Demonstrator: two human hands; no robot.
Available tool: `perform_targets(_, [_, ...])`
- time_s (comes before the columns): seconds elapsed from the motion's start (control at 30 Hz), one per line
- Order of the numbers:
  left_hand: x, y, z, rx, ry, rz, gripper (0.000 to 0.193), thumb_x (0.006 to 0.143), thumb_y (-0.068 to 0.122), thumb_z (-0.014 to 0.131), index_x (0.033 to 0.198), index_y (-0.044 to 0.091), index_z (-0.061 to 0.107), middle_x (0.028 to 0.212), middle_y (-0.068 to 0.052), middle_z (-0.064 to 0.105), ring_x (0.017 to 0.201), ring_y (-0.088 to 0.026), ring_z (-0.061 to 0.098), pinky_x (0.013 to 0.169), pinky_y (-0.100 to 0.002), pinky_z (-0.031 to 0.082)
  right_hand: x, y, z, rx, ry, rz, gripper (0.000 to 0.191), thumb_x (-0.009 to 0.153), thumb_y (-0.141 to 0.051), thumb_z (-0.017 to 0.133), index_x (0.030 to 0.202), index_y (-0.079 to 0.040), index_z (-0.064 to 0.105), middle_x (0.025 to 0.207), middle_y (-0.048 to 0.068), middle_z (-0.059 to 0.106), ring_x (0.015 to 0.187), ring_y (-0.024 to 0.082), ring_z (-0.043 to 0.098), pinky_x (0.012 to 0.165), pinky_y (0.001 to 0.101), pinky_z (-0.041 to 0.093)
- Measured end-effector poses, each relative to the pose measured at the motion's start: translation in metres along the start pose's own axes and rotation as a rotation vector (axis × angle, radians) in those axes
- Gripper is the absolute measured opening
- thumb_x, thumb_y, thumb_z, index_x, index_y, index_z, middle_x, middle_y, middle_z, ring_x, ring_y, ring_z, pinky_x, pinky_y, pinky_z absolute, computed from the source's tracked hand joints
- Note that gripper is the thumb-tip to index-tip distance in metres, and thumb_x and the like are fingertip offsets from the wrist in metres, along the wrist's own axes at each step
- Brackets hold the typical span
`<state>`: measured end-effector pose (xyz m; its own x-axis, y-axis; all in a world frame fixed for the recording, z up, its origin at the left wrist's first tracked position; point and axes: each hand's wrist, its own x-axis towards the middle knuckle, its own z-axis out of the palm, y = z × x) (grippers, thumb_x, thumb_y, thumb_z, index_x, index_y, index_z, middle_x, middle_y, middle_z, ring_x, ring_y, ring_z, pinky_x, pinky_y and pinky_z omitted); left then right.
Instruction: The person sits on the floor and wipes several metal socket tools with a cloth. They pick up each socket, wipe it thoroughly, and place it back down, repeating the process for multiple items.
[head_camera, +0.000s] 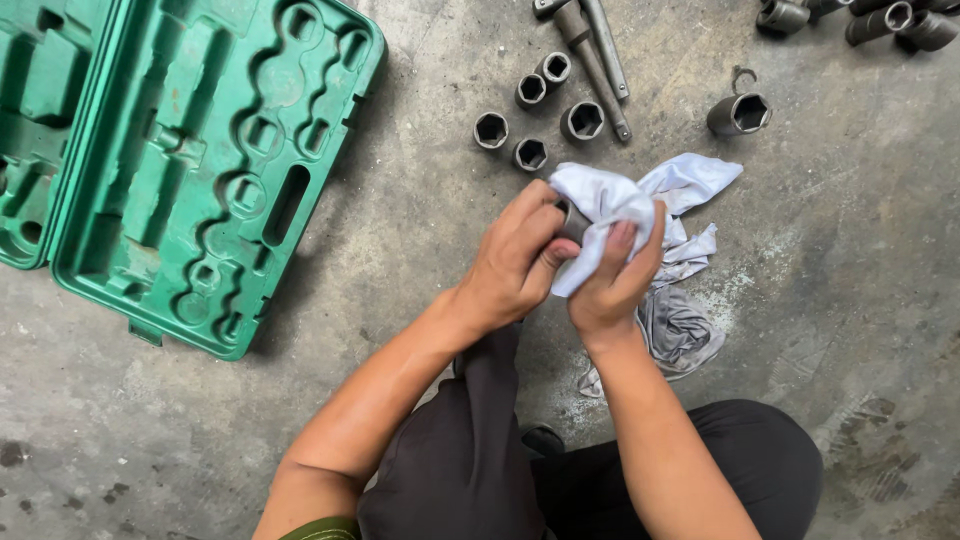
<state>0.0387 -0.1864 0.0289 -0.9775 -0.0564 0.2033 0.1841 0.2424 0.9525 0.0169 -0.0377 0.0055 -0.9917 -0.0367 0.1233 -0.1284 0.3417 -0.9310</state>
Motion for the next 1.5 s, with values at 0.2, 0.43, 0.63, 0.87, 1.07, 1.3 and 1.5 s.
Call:
perform_targets(0.2, [0.01,0.011,-0.045,0.349,-0.194,0.484,0.023,0.092,0.024,0.08,0.096,0.008,0.063,0.112,-0.012,0.063,0.1,-0.029,0.062,0.086,-0.045,0.046,0.025,-0.002,-0.009,0.89,-0.436,0.935,0.033,0.111,-0.028,0.055,0.126,0.0,0.061,0.095,0.009,0.066,0.072,0.021,0.062,0.051,0.0338,0.044])
perform_targets(0.43, [-0.01,0.006,-0.03,-0.463,-0.028,0.078,0.01,0.111,0.022,0.051,0.118,0.016,0.05,0.126,-0.011,0.06,0.117,-0.026,0.063,0.103,-0.043,0.053,0.043,-0.051,-0.037,0.782,-0.38,0.482,0.043,0.114,-0.032,0.041,0.135,0.003,0.057,0.115,0.015,0.068,0.098,0.022,0.068,0.085,0.0334,0.055])
perform_targets(0.63, [-0.008,-0.038,0.008,-1.37,0.209,-0.531,0.032,0.118,0.035,0.037,0.135,0.008,0.04,0.109,-0.015,0.051,0.095,-0.024,0.059,0.088,-0.044,0.053,0.023,-0.079,-0.035,0.145,-0.277,0.127,0.046,0.116,-0.022,0.041,0.153,0.005,0.045,0.142,0.022,0.055,0.126,0.029,0.054,0.107,0.0402,0.045])
perform_targets(0.87, [-0.016,-0.047,0.023,-0.335,-0.108,-0.521,0.082,0.106,0.061,0.02,0.167,0.007,0.017,0.146,-0.019,0.058,0.083,-0.035,0.058,0.079,-0.042,0.052,-0.012,-0.026,0.01,-0.122,-0.306,-0.2,0.035,0.116,-0.026,0.043,0.138,0.0,0.05,0.133,0.019,0.057,0.125,0.031,0.058,0.108,0.0431,0.048])
perform_targets(1.07, [-0.017,-0.022,0.007,-0.014,-0.269,-0.02,0.089,0.115,0.049,0.049,0.168,0.011,-0.012,0.145,-0.033,0.053,0.128,-0.034,0.064,0.112,-0.04,0.05,-0.001,0.017,0.007,0.701,-0.144,0.73,0.033,0.115,-0.031,0.049,0.125,-0.002,0.06,0.11,0.008,0.062,0.098,0.017,0.06,0.087,0.033,0.05])
perform_targets(1.3, [-0.02,-0.012,-0.004,-0.32,-0.311,-0.593,0.136,0.08,0.013,0.085,0.163,0.016,-0.022,0.082,-0.009,0.067,0.077,-0.017,0.068,0.076,-0.035,0.056,0.044,0.008,-0.056,0.9,-0.274,0.816,0.033,0.106,-0.022,0.054,0.132,-0.002,0.059,0.117,0.012,0.066,0.096,0.021,0.067,0.083,0.0362,0.056])
perform_targets(1.5, [-0.016,-0.008,-0.009,-0.142,-0.292,-0.304,0.133,0.079,0.009,0.087,0.167,0.015,-0.012,0.135,-0.019,0.064,0.124,-0.032,0.068,0.109,-0.041,0.051,0.007,-0.04,-0.053,-0.029,-0.749,-0.049,0.031,0.101,-0.013,0.065,0.129,-0.002,0.065,0.141,0.019,0.055,0.128,0.034,0.058,0.105,0.0429,0.047])
